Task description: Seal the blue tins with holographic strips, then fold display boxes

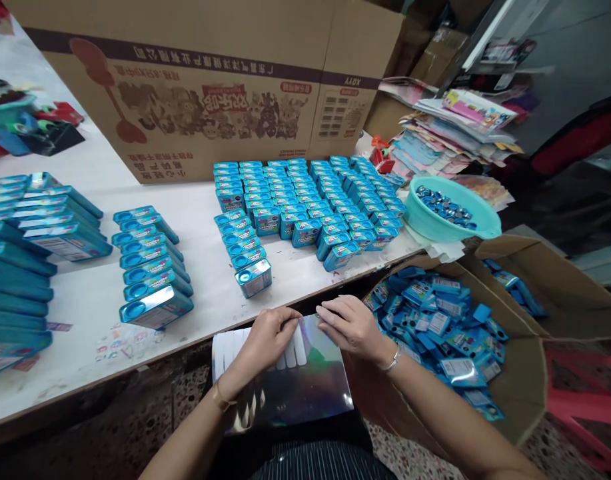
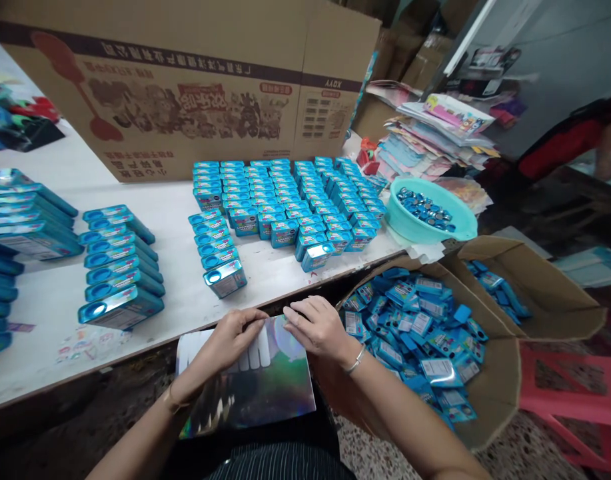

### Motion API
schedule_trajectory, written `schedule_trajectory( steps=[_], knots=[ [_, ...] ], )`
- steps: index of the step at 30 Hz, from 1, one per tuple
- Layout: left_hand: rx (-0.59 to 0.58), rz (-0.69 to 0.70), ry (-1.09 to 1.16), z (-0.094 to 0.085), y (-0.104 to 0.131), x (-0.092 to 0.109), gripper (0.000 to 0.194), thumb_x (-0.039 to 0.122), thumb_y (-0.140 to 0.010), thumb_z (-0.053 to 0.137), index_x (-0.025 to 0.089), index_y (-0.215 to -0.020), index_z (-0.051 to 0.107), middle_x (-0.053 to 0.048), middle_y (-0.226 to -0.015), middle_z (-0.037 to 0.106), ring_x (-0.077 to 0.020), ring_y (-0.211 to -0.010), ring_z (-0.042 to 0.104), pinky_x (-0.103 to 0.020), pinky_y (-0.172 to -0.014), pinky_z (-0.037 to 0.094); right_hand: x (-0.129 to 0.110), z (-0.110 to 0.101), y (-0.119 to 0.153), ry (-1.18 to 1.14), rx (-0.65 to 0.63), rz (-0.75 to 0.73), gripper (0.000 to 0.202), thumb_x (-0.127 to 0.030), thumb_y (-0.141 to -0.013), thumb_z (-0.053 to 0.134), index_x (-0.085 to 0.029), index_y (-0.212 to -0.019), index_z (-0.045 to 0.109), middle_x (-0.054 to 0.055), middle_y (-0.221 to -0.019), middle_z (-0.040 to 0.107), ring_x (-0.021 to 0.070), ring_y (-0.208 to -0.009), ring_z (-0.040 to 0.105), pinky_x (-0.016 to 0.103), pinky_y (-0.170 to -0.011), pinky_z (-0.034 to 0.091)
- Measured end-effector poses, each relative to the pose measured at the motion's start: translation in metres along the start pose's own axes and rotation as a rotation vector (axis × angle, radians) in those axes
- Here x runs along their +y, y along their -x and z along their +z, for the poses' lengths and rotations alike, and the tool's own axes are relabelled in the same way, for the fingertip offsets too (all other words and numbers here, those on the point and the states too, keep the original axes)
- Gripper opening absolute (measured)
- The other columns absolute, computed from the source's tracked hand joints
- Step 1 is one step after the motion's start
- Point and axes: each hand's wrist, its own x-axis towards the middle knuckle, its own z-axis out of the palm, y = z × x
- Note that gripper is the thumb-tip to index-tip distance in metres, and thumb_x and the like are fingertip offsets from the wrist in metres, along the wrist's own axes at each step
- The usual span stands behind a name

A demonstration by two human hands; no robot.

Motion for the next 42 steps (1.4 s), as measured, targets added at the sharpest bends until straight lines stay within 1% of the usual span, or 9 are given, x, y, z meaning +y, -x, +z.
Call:
schedule_trajectory(
  steps=[5,10,17,23,25,28,35,39,42],
  knots=[
    [0.008,-0.021,0.049,-0.001,0.000,-0.002,0.029,0.022,-0.089,0.048,0.017,-0.093,0.076,-0.006,-0.092,0.079,-0.0205,-0.082,0.072,-0.028,-0.076,0.050,0.001,-0.003,0.002,0.071,0.036,-0.060,0.022,-0.023,-0.092,0.064,-0.019,-0.114,0.066,0.008,-0.100,0.075,0.0206,-0.091,0.067,0.040,-0.088,0.052],
    [0.034,-0.005,-0.052,0.003,0.000,-0.005,0.030,0.024,-0.092,0.047,0.018,-0.097,0.076,-0.007,-0.096,0.079,-0.0220,-0.085,0.071,-0.030,-0.080,0.050,-0.001,0.000,0.001,-0.019,0.027,0.010,0.020,-0.020,-0.091,0.064,-0.020,-0.112,0.066,0.010,-0.106,0.074,0.0224,-0.097,0.067,0.042,-0.089,0.053],
    [0.073,-0.073,-0.134,0.004,0.001,-0.008,0.031,0.023,-0.092,0.046,0.018,-0.101,0.075,-0.008,-0.101,0.078,-0.0232,-0.091,0.072,-0.030,-0.081,0.050,-0.001,0.003,0.000,-0.008,0.020,-0.004,0.016,-0.012,-0.095,0.051,-0.021,-0.099,0.063,0.009,-0.105,0.074,0.0202,-0.099,0.066,0.043,-0.095,0.051],
    [0.062,-0.077,-0.084,0.001,0.001,-0.010,0.032,0.023,-0.091,0.045,0.019,-0.102,0.075,-0.007,-0.101,0.078,-0.0234,-0.093,0.072,-0.030,-0.083,0.051,0.003,-0.002,-0.007,-0.139,-0.013,0.151,0.029,-0.022,-0.096,0.055,-0.019,-0.125,0.059,0.014,-0.115,0.069,0.0238,-0.107,0.063,0.042,-0.091,0.053],
    [0.062,-0.069,-0.066,0.001,0.001,-0.009,0.033,0.024,-0.091,0.045,0.018,-0.102,0.075,-0.007,-0.102,0.078,-0.0237,-0.093,0.072,-0.031,-0.084,0.051,0.004,-0.002,-0.011,-0.114,-0.039,0.173,0.028,-0.024,-0.096,0.057,-0.020,-0.122,0.062,0.014,-0.118,0.068,0.0255,-0.109,0.062,0.044,-0.092,0.053],
    [0.061,-0.069,-0.044,-0.001,0.001,-0.006,0.032,0.025,-0.091,0.045,0.018,-0.101,0.075,-0.007,-0.102,0.078,-0.0234,-0.093,0.072,-0.031,-0.084,0.051,0.006,0.000,-0.013,-0.069,-0.024,0.119,0.018,-0.021,-0.094,0.060,-0.024,-0.109,0.068,0.009,-0.113,0.070,0.0238,-0.106,0.063,0.046,-0.094,0.050],
    [0.038,-0.083,0.007,-0.003,0.000,-0.003,0.032,0.024,-0.091,0.045,0.019,-0.100,0.075,-0.005,-0.098,0.079,-0.0221,-0.090,0.072,-0.029,-0.082,0.051,0.008,0.003,-0.014,-0.010,-0.001,0.045,0.014,-0.017,-0.094,0.058,-0.024,-0.101,0.068,0.007,-0.110,0.073,0.0212,-0.103,0.064,0.049,-0.101,0.044],
    [0.046,-0.091,-0.068,0.000,0.000,-0.003,0.031,0.023,-0.092,0.046,0.018,-0.101,0.075,-0.006,-0.100,0.079,-0.0233,-0.092,0.072,-0.029,-0.083,0.051,0.007,0.005,-0.014,0.050,0.001,-0.006,0.015,-0.013,-0.095,0.052,-0.022,-0.095,0.064,0.007,-0.106,0.075,0.0209,-0.101,0.067,0.049,-0.103,0.044],
    [0.101,-0.144,-0.181,0.000,-0.001,-0.006,0.031,0.022,-0.093,0.046,0.018,-0.104,0.074,-0.008,-0.102,0.078,-0.0250,-0.094,0.072,-0.031,-0.083,0.050,0.000,-0.008,-0.006,0.043,-0.036,-0.042,0.017,-0.008,-0.093,0.050,-0.020,-0.097,0.063,0.009,-0.112,0.074,0.0228,-0.107,0.066,0.050,-0.105,0.044]
  ],
)
